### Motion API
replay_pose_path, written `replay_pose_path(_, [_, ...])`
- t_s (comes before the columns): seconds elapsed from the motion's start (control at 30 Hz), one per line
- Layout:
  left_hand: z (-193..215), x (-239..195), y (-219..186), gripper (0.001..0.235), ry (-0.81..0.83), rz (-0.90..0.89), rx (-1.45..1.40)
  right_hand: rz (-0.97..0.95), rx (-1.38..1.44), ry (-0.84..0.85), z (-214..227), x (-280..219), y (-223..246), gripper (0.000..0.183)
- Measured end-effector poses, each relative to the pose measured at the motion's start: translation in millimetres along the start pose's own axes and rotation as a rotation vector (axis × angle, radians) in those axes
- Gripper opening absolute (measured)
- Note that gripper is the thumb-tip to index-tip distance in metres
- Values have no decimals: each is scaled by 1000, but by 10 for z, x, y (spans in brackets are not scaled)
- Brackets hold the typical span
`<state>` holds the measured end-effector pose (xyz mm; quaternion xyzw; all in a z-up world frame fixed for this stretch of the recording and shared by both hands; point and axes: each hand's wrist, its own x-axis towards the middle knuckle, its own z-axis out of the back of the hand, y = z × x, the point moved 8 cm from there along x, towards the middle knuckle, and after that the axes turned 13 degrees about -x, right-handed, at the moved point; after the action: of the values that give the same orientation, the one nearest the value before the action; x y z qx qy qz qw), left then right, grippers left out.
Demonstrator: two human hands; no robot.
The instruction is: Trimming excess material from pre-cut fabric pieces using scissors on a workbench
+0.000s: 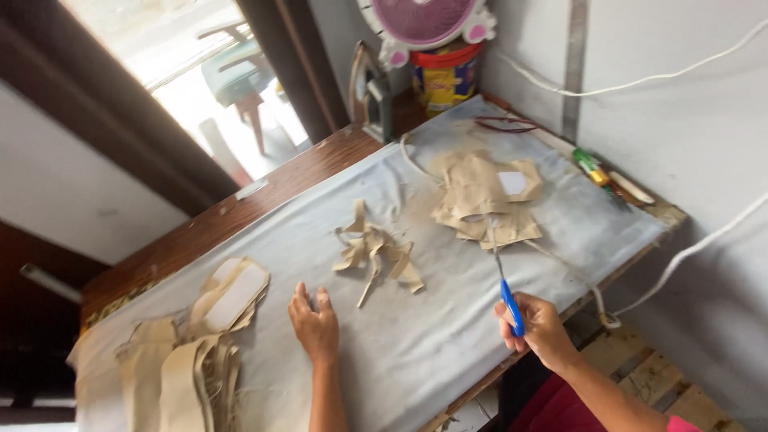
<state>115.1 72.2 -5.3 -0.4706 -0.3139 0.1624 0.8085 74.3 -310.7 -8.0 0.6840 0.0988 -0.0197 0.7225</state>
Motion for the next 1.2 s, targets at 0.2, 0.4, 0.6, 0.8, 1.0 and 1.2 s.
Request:
replay_pose_path(0.2, [-740, -152, -369, 37, 299, 252, -160, 472, 123, -258, 271, -5, 185, 9])
replay_pose_path(0.4, [-1780, -350, -1079, 21, 376, -191, -148, 357, 73, -295, 298, 4, 149, 20])
replay_pose_path(0.6, [-2751, -580, -1496, 45, 682, -435, 80, 345, 225, -224, 305, 51, 28, 14])
replay_pose_path(0.8, [-2845, -332, -1242, 12, 579, -20, -73, 291, 142, -236, 320, 53, 36, 17])
replay_pose_path(1.0, [-1860, 5, -1665, 11, 311, -152, -489, 272, 122, -228, 338, 60, -7, 23])
replay_pose_path(1.2, [-417, 323, -1430, 13, -42, 210, -797, 223, 98, -239, 308, 62, -35, 18])
